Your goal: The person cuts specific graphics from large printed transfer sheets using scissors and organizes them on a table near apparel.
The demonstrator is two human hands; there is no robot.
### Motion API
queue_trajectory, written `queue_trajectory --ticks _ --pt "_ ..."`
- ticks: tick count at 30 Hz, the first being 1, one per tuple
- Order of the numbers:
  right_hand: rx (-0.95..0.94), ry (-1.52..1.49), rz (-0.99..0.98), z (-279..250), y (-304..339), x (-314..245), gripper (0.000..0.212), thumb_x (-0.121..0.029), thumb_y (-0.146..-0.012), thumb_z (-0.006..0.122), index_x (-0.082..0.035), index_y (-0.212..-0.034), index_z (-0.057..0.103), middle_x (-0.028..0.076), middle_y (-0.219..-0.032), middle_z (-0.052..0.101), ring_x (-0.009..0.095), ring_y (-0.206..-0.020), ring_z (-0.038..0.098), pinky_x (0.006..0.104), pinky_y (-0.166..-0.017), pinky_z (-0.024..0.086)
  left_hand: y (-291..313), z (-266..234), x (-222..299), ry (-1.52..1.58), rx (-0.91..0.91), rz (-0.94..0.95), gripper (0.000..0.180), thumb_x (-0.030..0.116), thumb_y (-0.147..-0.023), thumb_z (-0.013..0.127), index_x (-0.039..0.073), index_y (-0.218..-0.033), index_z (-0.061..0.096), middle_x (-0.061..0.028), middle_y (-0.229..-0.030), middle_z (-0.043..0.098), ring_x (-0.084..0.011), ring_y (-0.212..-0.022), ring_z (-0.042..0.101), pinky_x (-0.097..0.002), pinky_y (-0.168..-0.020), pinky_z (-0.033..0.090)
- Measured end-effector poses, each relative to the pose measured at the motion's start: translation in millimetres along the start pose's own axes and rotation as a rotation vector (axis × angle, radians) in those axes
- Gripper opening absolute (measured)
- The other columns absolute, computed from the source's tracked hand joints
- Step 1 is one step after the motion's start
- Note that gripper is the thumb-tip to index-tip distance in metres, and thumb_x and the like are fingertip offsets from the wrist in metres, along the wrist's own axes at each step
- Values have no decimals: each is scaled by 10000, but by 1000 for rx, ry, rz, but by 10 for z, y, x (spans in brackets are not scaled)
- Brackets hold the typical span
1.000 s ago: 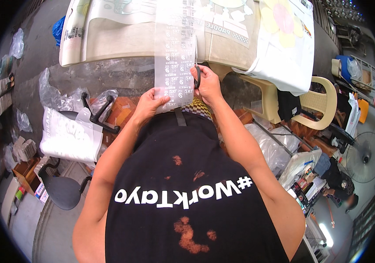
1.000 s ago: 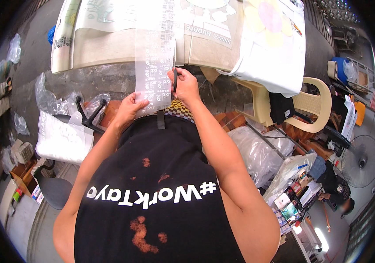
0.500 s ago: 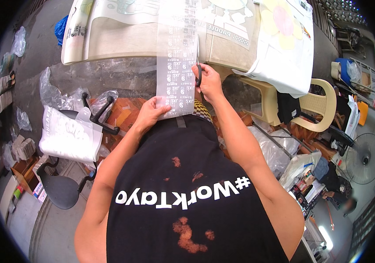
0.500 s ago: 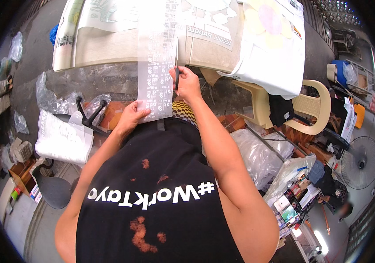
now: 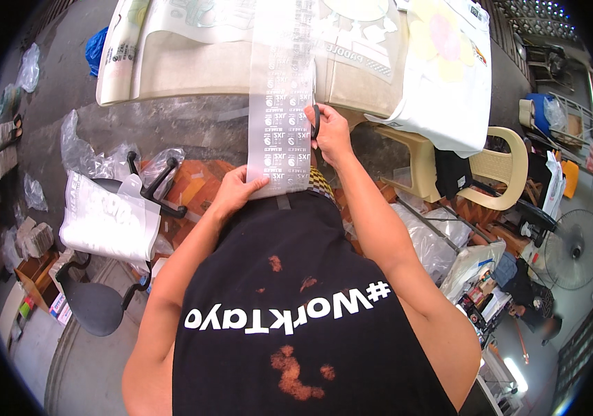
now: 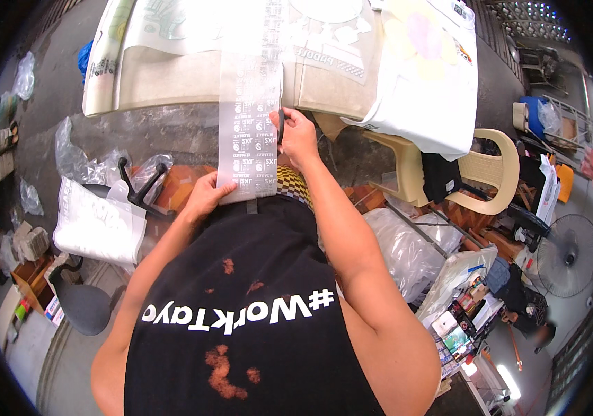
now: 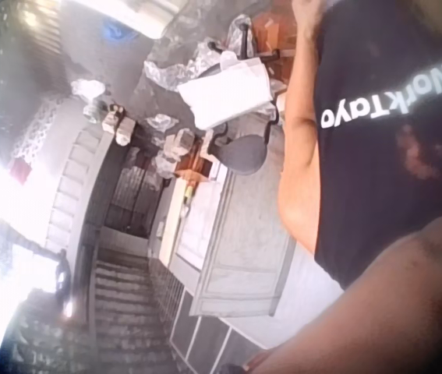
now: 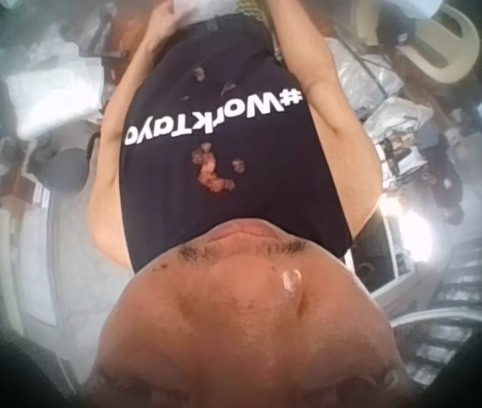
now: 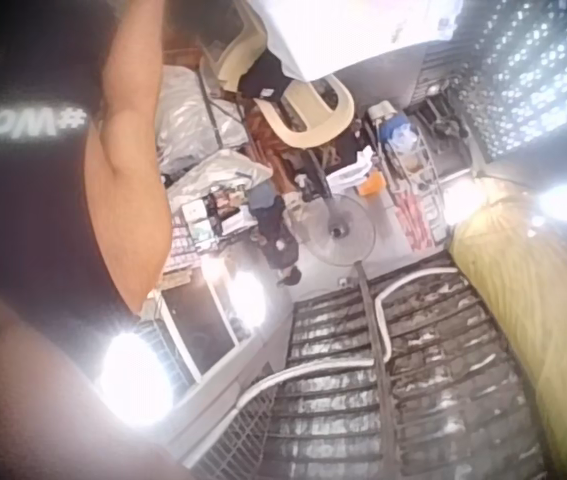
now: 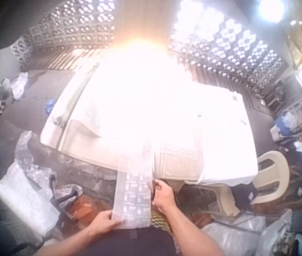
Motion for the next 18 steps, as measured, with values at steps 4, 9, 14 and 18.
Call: queue_trajectory --ticks 4,9,14,18 --pt "6 46 20 -9 144 129 392 -302 -952 708 18 -1162 625 13 -770 656 56 -532 524 231 -397 350 -348 -22 164 303 -45 29 451 189 -893 767 -43 -1241 597 -112 -1153 682 -162 -1008 659 -311 -907 527" --pt "0 17 -4 -80 194 261 419 -323 -965 688 12 -1202 605 15 -811 668 50 -539 526 223 -396 354 -320 56 167 135 -179 -150 328 106 -850 792 -46 -1119 681 -108 -1052 719 -179 -922 688 -317 -862 553" --pt "-1 -51 -32 -48 143 100 429 -322 -937 726 33 -1159 634 9 -697 635 54 -480 500 234 -394 341 -129 90 161 102 -169 -181 334 110 -815 821 -30 -1095 704 -77 -1028 732 -150 -897 680 -291 -856 532" --pt "4 -47 -33 -78 121 100 446 -322 -930 735 42 -1167 632 9 -689 633 56 -474 495 238 -394 336 -66 116 137 114 -162 -188 346 121 -814 823 -29 -1103 704 -71 -1032 731 -152 -915 674 -290 -876 520"
Point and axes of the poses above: each hand's wrist, its own y-axis away from the middle knuckle, its own z-axis out of the palm, x = y × z, the point moved 6 cm from there along -y, towards the middle knuckle
